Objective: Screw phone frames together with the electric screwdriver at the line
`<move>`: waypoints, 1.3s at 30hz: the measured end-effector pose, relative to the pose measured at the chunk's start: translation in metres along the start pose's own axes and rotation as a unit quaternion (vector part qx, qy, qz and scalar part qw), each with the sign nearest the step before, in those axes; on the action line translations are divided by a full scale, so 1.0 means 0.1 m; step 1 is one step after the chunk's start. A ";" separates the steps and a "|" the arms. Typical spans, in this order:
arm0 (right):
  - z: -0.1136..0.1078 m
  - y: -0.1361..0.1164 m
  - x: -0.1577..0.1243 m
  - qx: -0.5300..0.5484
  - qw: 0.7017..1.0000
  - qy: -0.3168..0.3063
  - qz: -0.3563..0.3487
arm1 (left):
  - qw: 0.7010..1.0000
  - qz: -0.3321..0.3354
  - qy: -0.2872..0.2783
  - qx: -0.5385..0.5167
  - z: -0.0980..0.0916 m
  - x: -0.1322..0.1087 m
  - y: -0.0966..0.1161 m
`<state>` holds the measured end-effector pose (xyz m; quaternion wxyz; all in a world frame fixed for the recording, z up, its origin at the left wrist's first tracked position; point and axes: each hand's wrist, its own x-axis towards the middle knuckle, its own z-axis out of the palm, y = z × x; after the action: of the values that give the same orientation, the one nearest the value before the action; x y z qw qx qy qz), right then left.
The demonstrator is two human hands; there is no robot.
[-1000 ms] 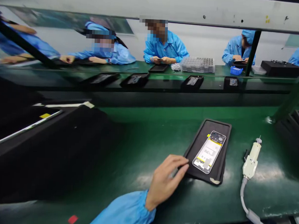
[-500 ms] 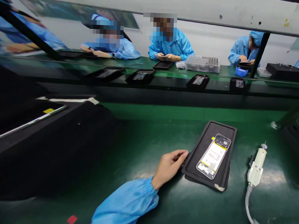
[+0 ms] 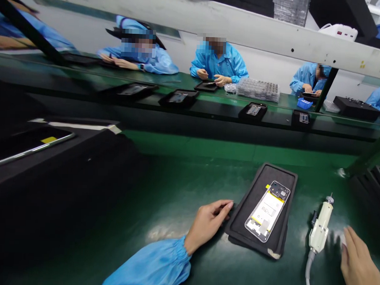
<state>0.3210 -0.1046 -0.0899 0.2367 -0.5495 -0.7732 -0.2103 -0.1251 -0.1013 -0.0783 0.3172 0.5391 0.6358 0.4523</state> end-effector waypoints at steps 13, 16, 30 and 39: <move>0.37 -0.07 1.19 -0.098 0.915 -0.170 -0.352 | 0.995 0.063 0.030 0.067 0.04 0.01 0.04; 0.36 -0.04 1.14 0.003 0.938 -0.102 -0.332 | 0.995 0.066 0.027 0.068 0.04 0.01 0.04; -0.51 -1.88 1.10 0.615 0.753 0.042 0.230 | 0.992 0.070 -0.034 0.102 0.09 -0.04 0.16; -0.18 -2.13 1.22 0.590 0.782 -0.076 0.185 | 0.991 0.077 -0.034 0.105 0.09 -0.04 0.14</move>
<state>0.0868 -0.0889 -0.0166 0.4892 -0.4494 -0.6453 0.3773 -0.1107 -0.1026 -0.0691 0.2447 0.6318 0.6250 0.3876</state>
